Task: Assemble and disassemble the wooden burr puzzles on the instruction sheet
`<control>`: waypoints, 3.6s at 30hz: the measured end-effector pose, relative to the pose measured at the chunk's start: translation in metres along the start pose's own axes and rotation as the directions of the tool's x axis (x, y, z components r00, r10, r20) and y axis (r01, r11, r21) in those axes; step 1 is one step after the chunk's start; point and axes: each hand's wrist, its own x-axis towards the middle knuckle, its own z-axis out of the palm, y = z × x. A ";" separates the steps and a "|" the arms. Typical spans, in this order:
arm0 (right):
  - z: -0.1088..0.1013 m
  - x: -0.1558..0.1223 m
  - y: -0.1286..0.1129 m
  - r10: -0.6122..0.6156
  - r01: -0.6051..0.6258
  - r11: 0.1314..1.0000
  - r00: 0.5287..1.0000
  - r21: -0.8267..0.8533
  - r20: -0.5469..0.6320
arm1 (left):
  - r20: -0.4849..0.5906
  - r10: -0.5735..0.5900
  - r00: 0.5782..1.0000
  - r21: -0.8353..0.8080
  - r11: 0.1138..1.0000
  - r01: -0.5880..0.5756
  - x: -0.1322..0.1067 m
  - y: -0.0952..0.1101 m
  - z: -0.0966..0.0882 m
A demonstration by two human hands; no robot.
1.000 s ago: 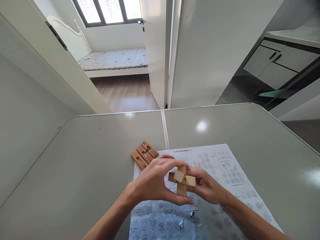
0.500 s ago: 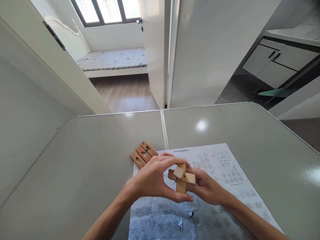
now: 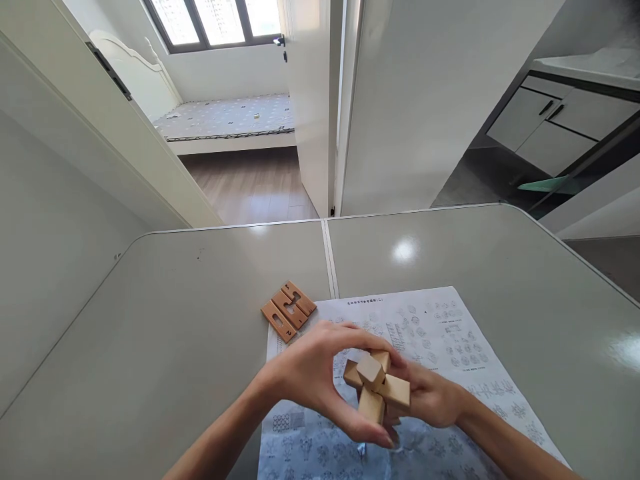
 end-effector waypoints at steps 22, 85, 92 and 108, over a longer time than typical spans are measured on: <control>0.012 0.015 0.020 -0.183 0.042 0.964 0.821 -0.263 -0.541 | -0.284 -0.293 0.913 -0.112 0.956 0.272 -0.002 -0.022 0.004; -0.004 0.028 -0.005 -0.583 -0.115 0.670 0.530 -0.734 -0.615 | -0.704 0.232 0.671 0.360 0.931 0.055 0.028 -0.014 0.047; -0.014 0.060 -0.043 -0.741 -0.165 0.573 0.315 -0.803 -0.593 | -0.783 0.390 0.484 0.447 0.895 0.001 0.057 0.010 0.035; -0.038 0.038 -0.095 -0.507 0.118 0.655 0.801 -0.747 -0.318 | -0.499 0.333 0.800 0.419 0.901 -0.113 0.028 0.030 -0.024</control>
